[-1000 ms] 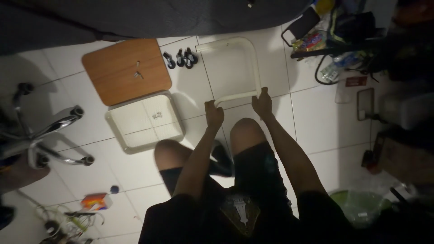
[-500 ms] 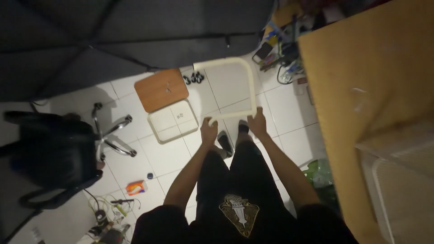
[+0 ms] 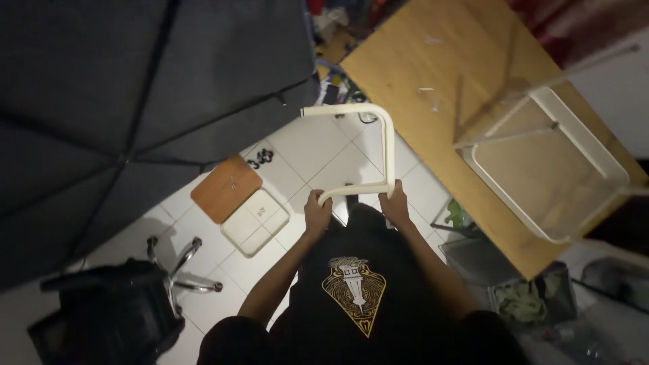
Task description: The person assembles a white metal utility cart by attaching legs and wire baskets to a frame on a wooden table. They use an Allen key to tighten screws and secure the components together.
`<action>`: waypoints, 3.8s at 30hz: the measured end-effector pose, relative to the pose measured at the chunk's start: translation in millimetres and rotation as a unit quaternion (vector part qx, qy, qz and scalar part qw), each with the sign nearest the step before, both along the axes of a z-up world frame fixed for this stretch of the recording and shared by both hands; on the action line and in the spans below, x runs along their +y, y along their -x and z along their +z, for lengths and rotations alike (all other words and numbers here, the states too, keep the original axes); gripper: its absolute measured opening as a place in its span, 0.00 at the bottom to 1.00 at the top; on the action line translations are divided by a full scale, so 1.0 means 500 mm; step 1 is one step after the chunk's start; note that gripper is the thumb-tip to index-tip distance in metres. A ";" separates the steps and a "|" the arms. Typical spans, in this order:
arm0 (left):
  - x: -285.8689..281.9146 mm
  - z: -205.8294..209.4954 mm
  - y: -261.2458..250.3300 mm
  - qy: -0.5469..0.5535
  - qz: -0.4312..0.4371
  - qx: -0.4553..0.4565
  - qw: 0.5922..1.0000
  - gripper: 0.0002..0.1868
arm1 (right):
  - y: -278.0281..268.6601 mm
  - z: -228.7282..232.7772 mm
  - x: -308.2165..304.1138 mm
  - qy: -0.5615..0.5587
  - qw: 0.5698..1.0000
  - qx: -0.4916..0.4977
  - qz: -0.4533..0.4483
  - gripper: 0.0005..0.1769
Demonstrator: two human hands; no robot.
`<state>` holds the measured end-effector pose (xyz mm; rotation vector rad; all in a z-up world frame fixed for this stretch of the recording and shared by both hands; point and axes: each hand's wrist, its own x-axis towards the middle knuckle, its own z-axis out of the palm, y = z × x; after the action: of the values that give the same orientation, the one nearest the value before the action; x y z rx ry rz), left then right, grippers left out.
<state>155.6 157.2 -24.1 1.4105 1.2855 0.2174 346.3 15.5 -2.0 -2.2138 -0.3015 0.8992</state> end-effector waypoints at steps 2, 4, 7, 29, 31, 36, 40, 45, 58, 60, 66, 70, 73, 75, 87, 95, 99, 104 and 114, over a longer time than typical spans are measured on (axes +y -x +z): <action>0.006 0.006 -0.034 -0.023 -0.036 -0.017 0.999 0.14 | -0.016 -0.006 -0.027 -0.046 0.995 -0.083 0.009 0.19; 0.022 0.015 -0.069 -0.044 -0.069 -0.038 0.996 0.14 | -0.039 -0.007 -0.045 -0.010 0.998 -0.062 -0.020 0.20; 0.045 0.014 -0.132 -0.076 -0.112 -0.056 0.989 0.13 | -0.087 -0.016 -0.055 0.029 0.998 -0.039 -0.051 0.22; 0.205 -0.002 -0.585 -0.124 -0.167 -0.158 0.965 0.10 | -0.395 0.042 0.024 -0.111 0.976 -0.161 -0.093 0.41; 0.217 -0.007 -0.599 -0.115 -0.171 -0.171 0.963 0.10 | -0.386 0.047 0.038 -0.096 0.967 -0.208 -0.109 0.39; 0.234 -0.032 -0.656 -0.041 -0.196 -0.161 0.966 0.11 | -0.373 0.058 0.079 -0.021 0.946 -0.260 -0.191 0.31; 0.245 -0.076 -0.711 -0.052 -0.207 -0.164 0.963 0.11 | -0.361 0.042 0.102 0.008 0.932 -0.274 -0.236 0.31; 0.262 -0.143 -0.780 -0.072 -0.227 -0.142 0.961 0.11 | -0.339 -0.003 0.119 0.016 0.932 -0.251 -0.260 0.30; 0.256 -0.230 -0.902 -0.093 -0.268 -0.109 0.953 0.12 | -0.256 -0.060 0.060 0.065 0.919 -0.208 -0.329 0.29; 0.253 -0.234 -0.908 -0.106 -0.274 -0.096 0.951 0.11 | -0.249 -0.062 0.060 0.063 0.919 -0.206 -0.331 0.29; 0.260 -0.244 -0.904 -0.123 -0.315 -0.090 0.937 0.09 | -0.261 -0.071 0.079 0.050 0.930 -0.171 -0.321 0.28; 0.275 -0.252 -0.886 -0.189 -0.365 -0.142 0.900 0.10 | -0.299 -0.101 0.095 0.023 0.950 -0.164 -0.266 0.27; 0.289 -0.246 -0.884 -0.224 -0.403 -0.137 0.877 0.13 | -0.334 -0.120 0.119 0.006 0.959 -0.164 -0.230 0.27; 0.297 -0.242 -0.884 -0.229 -0.410 -0.118 0.875 0.16 | -0.348 -0.126 0.132 -0.001 0.964 -0.156 -0.217 0.26; 0.302 -0.199 -0.896 0.161 -0.337 -0.121 0.920 0.13 | -0.371 -0.088 0.148 -0.031 0.969 -0.108 -0.220 0.26; 0.239 -0.053 -0.836 0.024 -0.364 -0.306 0.879 0.10 | -0.464 0.007 0.208 -0.120 0.940 -0.092 -0.307 0.24; 0.199 0.016 -0.795 0.118 -0.337 -0.384 0.851 0.13 | -0.501 0.108 0.246 -0.259 0.886 0.020 -0.385 0.32; 0.176 0.077 -0.775 0.119 -0.395 -0.487 0.770 0.20 | -0.525 0.234 0.271 -0.272 0.870 0.019 -0.410 0.36; 0.168 0.265 -0.817 -0.068 -0.551 -0.509 0.658 0.17 | -0.470 0.510 0.150 -0.233 0.836 -0.220 -0.446 0.22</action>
<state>563.9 241.1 108.4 1.5573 -0.6066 0.2009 581.6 90.4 253.2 -1.7461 0.2854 -0.1934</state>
